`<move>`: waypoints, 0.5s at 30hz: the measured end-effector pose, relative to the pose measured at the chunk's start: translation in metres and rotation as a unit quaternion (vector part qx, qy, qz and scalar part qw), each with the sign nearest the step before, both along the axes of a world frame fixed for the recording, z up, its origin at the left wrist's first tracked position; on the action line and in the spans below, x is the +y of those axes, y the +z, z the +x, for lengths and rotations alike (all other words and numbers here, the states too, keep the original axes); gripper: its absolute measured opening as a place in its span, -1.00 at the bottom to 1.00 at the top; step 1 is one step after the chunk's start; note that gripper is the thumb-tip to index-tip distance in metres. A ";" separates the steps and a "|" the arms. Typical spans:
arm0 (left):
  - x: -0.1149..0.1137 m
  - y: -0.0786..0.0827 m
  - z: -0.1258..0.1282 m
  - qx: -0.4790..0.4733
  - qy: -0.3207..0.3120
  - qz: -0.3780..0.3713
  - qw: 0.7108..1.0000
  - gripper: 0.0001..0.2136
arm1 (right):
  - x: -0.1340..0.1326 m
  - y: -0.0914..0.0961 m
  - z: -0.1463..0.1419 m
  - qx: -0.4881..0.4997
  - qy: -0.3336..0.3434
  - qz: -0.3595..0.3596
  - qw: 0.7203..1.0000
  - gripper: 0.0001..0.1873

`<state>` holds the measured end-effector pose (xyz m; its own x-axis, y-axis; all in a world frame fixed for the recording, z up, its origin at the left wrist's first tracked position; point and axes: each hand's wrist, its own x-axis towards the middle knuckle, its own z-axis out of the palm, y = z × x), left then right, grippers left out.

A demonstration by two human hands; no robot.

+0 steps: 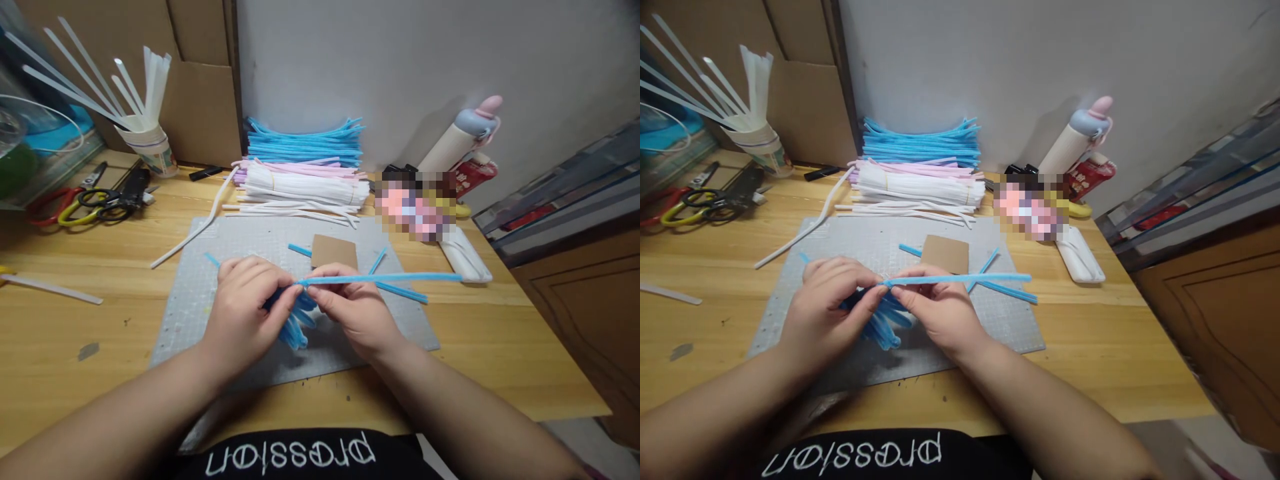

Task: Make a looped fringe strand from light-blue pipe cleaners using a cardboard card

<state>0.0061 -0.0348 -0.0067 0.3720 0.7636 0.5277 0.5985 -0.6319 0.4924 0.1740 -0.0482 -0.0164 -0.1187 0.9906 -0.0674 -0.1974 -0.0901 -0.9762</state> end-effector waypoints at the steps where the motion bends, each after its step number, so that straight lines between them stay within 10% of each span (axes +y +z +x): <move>1: -0.001 0.000 0.000 -0.002 -0.002 0.000 1.000 -0.90 | 0.000 0.001 0.001 0.015 0.006 -0.015 1.000 -0.86; 15: -0.001 -0.001 0.000 0.028 -0.011 -0.009 1.000 -0.86 | 0.001 0.001 0.007 0.150 0.130 -0.195 0.961 -0.77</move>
<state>0.0057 -0.0356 -0.0074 0.4170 0.7638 0.4926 0.6109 -0.6369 0.4703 0.1809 -0.0467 -0.0156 -0.4302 0.8312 -0.3521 -0.3856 -0.5219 -0.7609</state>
